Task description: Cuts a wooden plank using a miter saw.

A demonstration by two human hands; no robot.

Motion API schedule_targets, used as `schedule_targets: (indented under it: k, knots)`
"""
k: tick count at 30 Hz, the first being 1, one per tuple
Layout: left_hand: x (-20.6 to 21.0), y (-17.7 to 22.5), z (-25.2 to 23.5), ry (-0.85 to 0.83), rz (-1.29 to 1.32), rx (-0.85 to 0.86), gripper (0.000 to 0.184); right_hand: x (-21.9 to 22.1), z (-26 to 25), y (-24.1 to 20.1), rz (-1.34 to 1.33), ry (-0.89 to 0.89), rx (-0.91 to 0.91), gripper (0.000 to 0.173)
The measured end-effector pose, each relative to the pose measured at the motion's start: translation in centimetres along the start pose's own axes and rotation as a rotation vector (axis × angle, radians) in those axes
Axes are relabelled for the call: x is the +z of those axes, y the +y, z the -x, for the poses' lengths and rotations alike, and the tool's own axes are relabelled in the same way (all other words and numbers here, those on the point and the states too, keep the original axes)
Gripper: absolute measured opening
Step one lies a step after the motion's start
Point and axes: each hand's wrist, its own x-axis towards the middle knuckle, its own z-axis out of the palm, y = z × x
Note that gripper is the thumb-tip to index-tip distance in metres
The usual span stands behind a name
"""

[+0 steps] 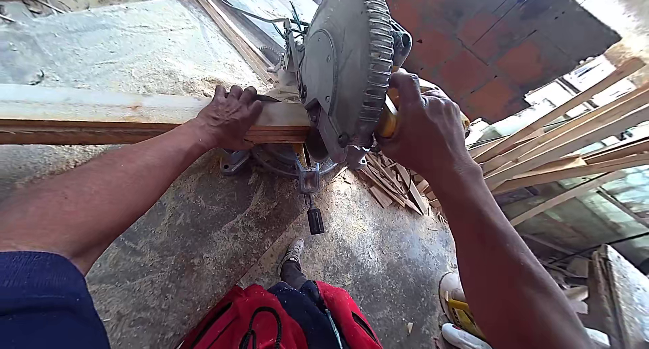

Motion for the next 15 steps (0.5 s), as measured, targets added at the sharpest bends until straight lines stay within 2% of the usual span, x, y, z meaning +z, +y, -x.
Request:
schedule_targets:
  k: [4, 10, 13, 15]
  knots:
    - [-0.1, 0.0, 0.1, -0.006, 0.006, -0.004, 0.097, 1.1, 0.8, -0.4, -0.005, 0.035, -0.006, 0.072]
    - [0.0, -0.3, 0.1, 0.002, -0.001, -0.01, 0.101, 4.9, 3.4, -1.4, -0.036, 0.091, 0.028, 0.076]
    - [0.2, -0.2, 0.0, 0.018, 0.008, -0.003, 0.1, 4.0, 2.8, -1.1, -0.044, 0.046, -0.008, 0.09]
    - [0.4, -0.4, 0.0, 0.047, 0.008, 0.0, 0.1, 1.9, 1.3, -0.6, -0.048, 0.044, -0.026, 0.091]
